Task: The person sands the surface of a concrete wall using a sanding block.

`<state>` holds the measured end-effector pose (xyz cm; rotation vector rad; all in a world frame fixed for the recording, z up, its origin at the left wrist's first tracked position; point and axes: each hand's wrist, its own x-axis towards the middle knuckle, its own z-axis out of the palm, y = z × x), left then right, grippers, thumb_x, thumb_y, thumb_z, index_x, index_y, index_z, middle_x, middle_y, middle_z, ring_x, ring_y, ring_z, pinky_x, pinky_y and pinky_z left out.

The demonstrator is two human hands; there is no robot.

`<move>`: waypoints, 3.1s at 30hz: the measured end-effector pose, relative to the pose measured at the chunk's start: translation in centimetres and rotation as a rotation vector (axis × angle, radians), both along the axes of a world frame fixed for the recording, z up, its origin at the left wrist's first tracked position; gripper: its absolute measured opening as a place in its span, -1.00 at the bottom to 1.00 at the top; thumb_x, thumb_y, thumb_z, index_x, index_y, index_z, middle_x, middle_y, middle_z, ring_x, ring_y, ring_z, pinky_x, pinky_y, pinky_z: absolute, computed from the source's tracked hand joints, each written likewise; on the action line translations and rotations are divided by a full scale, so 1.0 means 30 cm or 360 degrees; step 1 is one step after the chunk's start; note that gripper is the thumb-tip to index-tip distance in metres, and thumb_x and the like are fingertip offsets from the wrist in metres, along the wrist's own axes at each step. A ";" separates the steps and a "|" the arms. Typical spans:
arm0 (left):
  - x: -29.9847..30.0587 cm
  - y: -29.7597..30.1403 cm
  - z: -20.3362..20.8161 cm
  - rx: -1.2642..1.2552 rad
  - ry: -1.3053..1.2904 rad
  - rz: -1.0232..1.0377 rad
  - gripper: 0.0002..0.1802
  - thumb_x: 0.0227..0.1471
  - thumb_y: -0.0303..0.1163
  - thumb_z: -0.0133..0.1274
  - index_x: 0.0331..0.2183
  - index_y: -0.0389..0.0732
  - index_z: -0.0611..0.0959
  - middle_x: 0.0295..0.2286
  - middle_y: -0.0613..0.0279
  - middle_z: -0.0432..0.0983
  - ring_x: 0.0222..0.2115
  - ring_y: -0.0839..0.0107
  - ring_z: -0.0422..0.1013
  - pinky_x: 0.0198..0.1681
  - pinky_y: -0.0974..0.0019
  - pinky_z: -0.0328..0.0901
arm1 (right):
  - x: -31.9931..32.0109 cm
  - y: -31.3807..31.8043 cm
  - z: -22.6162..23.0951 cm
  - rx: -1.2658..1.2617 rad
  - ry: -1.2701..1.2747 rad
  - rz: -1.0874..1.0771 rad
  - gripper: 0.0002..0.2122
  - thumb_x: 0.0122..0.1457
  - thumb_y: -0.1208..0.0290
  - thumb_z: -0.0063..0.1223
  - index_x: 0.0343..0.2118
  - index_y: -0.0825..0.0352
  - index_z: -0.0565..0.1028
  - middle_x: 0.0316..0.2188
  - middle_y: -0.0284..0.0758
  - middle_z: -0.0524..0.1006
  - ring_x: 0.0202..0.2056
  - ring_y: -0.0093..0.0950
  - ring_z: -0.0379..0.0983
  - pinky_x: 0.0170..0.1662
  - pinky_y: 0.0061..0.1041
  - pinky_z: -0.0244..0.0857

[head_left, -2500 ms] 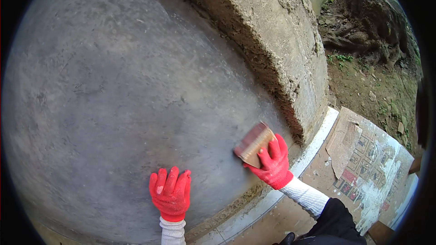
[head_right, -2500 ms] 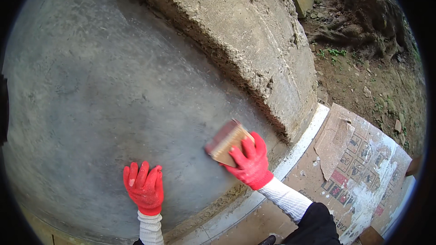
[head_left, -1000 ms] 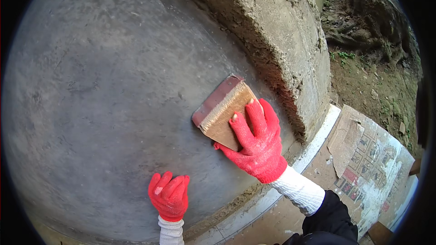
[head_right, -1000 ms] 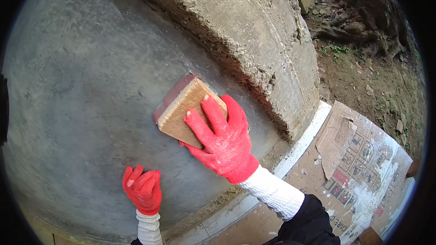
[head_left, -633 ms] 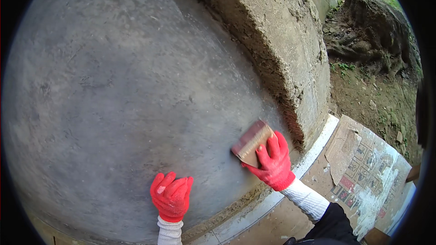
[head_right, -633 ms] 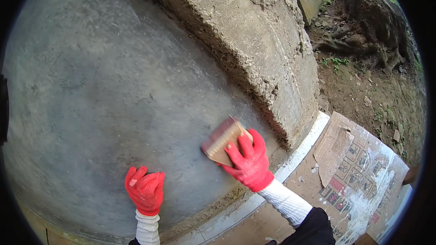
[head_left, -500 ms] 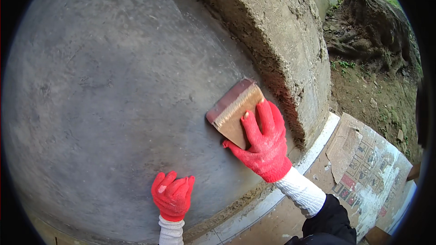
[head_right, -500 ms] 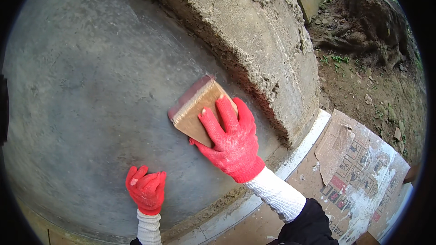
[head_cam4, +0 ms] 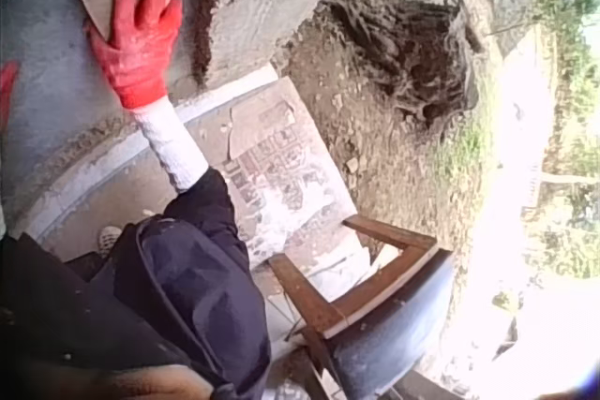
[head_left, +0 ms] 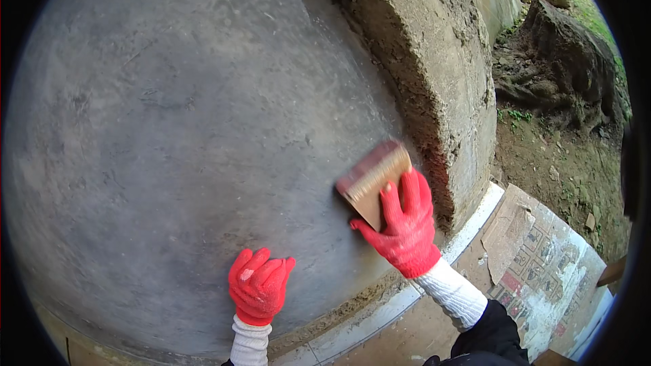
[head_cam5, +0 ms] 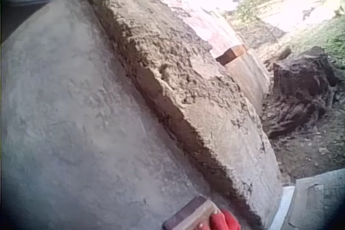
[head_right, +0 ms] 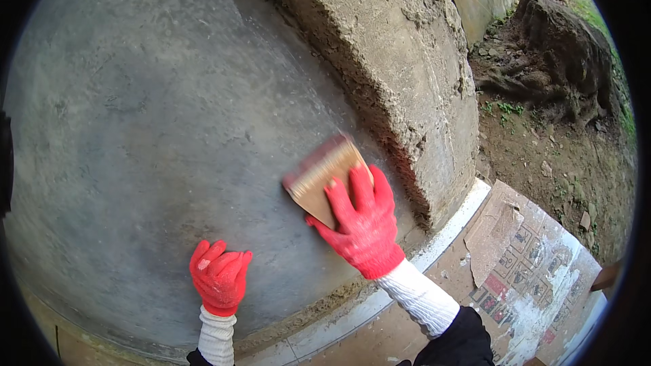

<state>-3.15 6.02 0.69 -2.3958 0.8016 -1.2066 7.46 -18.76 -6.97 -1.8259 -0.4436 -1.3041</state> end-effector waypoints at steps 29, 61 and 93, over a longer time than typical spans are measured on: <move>0.021 -0.078 0.058 0.0024 0.0150 0.0044 -0.79 -0.35 -0.49 0.31 -0.58 -0.16 0.57 -0.52 0.33 0.48 -0.40 0.21 0.42 -0.37 0.13 0.24 | -0.061 0.004 -0.381 -0.0148 0.0179 0.0014 -0.12 -0.39 0.18 0.54 0.04 0.32 0.23 0.04 0.11 0.25 -0.03 0.23 0.30 -0.13 0.11 0.34; 0.007 -0.060 0.051 0.0089 0.0232 0.0167 -0.81 -0.32 -0.49 0.31 -0.56 -0.15 0.60 -0.47 0.36 0.49 -0.32 0.22 0.41 -0.33 0.11 0.28 | -0.083 0.018 -0.435 -0.0206 0.0145 0.0089 -0.14 -0.34 0.21 0.54 0.04 0.26 0.20 -0.03 0.04 0.29 -0.06 0.22 0.32 -0.20 0.13 0.36; 0.010 -0.070 0.036 0.0070 0.0171 0.0144 -0.79 -0.30 -0.49 0.33 -0.50 -0.14 0.62 -0.40 0.37 0.52 -0.26 0.21 0.44 -0.22 0.07 0.29 | -0.081 -0.013 -0.470 -0.0203 0.0142 -0.0022 -0.07 -0.35 0.22 0.54 0.13 0.21 0.18 0.13 0.09 0.15 -0.02 0.23 0.29 -0.12 0.11 0.34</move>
